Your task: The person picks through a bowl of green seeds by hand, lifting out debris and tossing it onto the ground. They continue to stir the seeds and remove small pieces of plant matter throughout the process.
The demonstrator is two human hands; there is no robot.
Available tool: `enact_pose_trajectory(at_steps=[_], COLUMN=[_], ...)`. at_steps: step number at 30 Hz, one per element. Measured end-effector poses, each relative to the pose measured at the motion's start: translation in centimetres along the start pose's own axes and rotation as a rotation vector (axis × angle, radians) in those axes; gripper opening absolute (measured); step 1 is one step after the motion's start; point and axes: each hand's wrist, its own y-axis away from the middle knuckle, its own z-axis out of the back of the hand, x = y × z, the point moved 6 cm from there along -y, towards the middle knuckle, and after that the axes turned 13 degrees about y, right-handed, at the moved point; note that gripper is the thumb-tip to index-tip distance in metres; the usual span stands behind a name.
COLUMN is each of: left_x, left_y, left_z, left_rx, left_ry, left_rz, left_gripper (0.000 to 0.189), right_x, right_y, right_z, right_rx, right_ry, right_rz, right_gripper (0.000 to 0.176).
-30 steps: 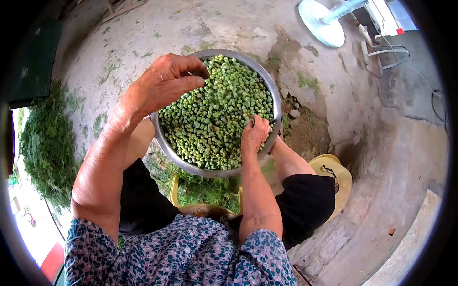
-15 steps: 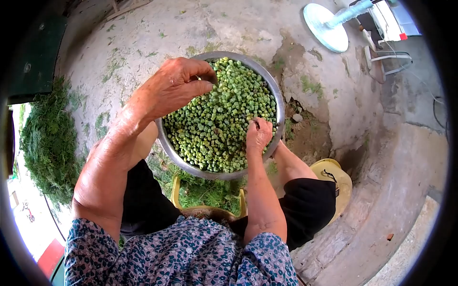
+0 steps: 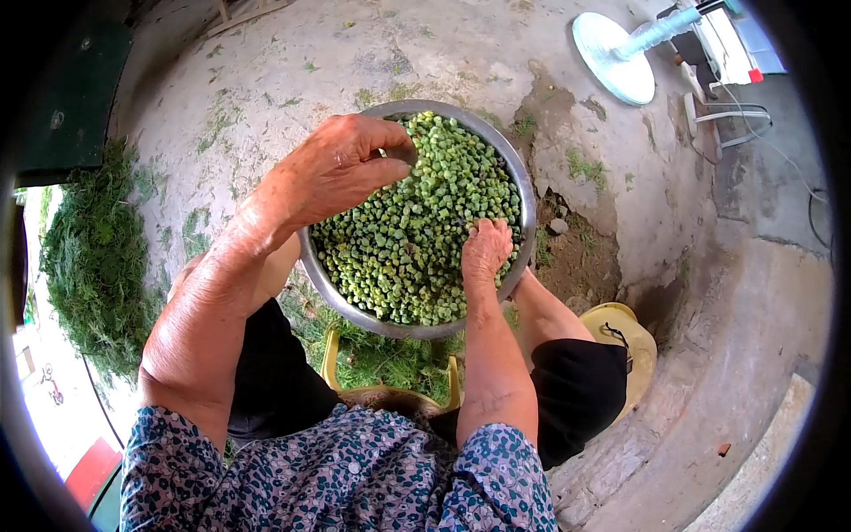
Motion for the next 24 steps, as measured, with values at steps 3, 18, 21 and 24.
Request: enact_pose_trajectory(at_steps=[3, 18, 21, 24], left_x=[-0.1, 0.2, 0.0, 0.0], left_y=[0.0, 0.1, 0.1, 0.2], left_z=[0.0, -0.4, -0.3, -0.3], left_rx=[0.001, -0.003, -0.008, -0.011], left_ry=[-0.015, 0.013, 0.018, 0.009], left_rz=[0.01, 0.028, 0.025, -0.007], left_gripper=[0.025, 0.023, 0.024, 0.024], right_x=[-1.3, -0.4, -0.3, -0.9], right_y=[0.4, -0.5, 0.2, 0.8], right_z=[-1.0, -0.9, -0.1, 1.1], right_rx=[-0.026, -0.002, -0.081, -0.088], right_ry=[-0.204, -0.018, -0.079, -0.332], right_rz=[0.023, 0.108, 0.032, 0.096], right_gripper=[0.008, 0.008, 0.007, 0.007])
